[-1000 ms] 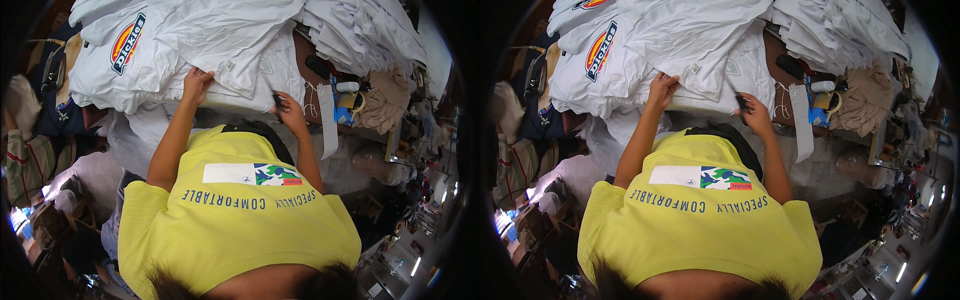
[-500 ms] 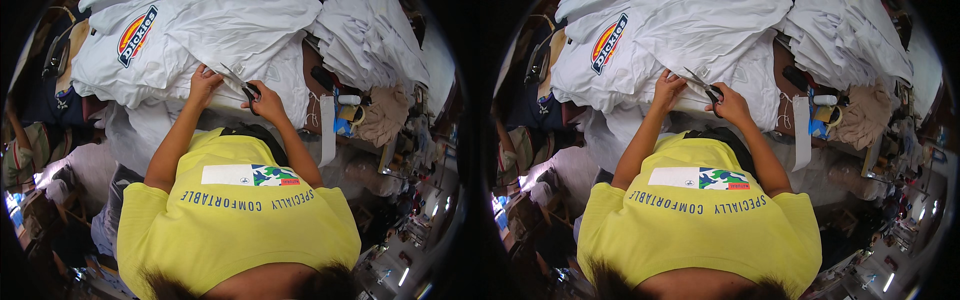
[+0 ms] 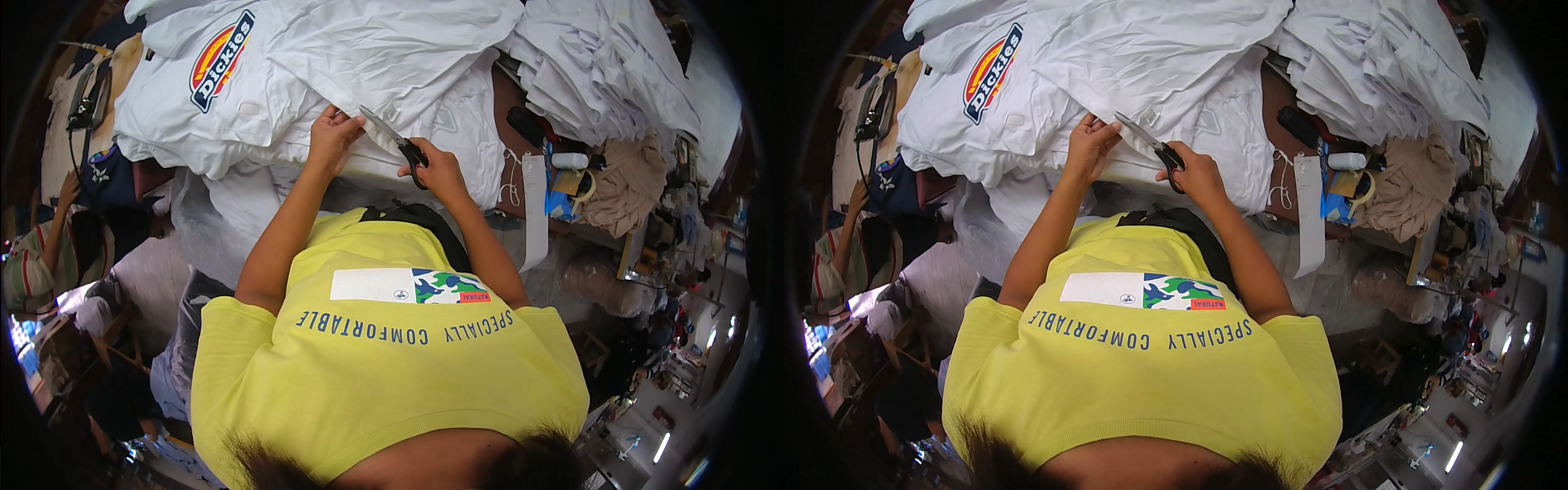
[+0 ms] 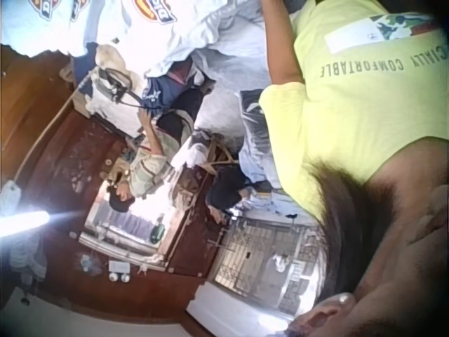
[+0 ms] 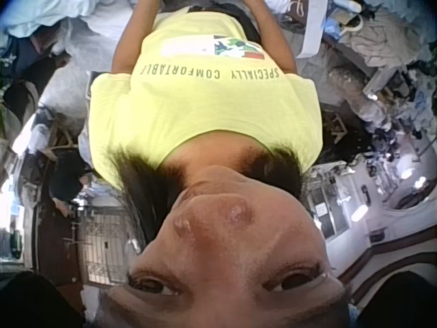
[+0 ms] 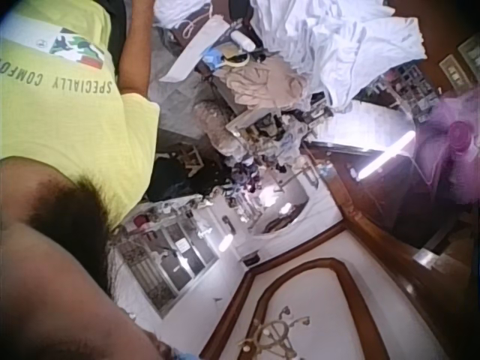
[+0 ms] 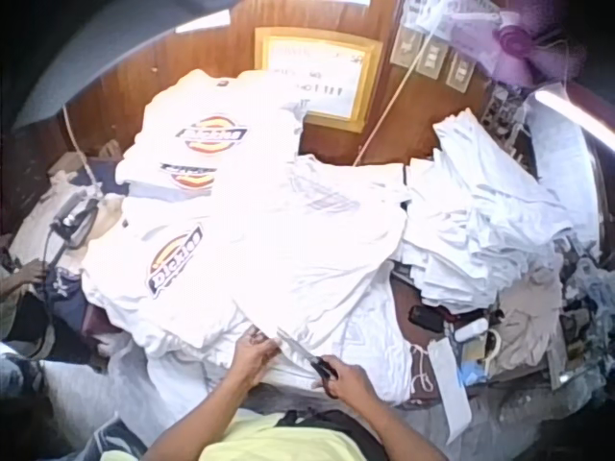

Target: The person folds white t-shirts with a logo and trims excess threads using shears.

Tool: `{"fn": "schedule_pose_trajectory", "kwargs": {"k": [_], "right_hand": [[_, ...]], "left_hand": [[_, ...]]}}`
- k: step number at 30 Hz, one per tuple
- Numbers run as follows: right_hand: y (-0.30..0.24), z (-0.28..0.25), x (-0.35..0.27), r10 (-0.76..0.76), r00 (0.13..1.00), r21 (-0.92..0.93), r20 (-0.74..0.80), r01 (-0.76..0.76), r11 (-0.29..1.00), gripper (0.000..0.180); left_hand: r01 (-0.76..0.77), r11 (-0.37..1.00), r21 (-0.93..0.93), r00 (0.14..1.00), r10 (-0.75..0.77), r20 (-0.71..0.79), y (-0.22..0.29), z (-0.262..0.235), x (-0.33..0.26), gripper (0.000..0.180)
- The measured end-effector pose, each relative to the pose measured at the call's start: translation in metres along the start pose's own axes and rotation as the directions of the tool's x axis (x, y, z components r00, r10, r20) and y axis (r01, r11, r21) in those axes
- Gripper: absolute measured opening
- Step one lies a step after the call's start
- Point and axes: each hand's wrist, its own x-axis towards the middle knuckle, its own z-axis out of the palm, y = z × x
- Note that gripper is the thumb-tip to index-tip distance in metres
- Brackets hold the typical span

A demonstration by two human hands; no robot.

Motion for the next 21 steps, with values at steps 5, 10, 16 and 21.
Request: {"fn": "schedule_pose_trajectory", "kwargs": {"k": [5, 10, 16, 21], "right_hand": [[-0.01, 0.002, 0.002, -0.134, 0.985, -0.196, -0.106, 0.111, 0.974, 0.058], [-0.027, -0.001, 0.012, -0.178, 0.98, -0.225, -0.094, 0.153, 0.962, 0.064], [-0.011, 0.0, 0.013, -0.033, 0.999, -0.101, -0.019, 0.031, 0.994, 0.057], [-0.012, -0.001, 0.011, -0.101, 0.994, -0.13, -0.045, 0.094, 0.987, 0.057]], "left_hand": [[-0.02, 0.999, 0.025, 1.0, 0.02, 0.009, -0.002, -0.004, 0.003, 0.035], [-0.028, 0.998, 0.061, 0.999, 0.026, 0.025, 0.001, -0.002, 0.0, 0.034], [-0.021, 1.0, 0.009, 0.999, 0.021, 0.025, 0.004, -0.001, 0.0, 0.032], [-0.008, 0.996, -0.084, 1.0, 0.007, -0.01, 0.008, -0.007, 0.005, 0.031]]}}
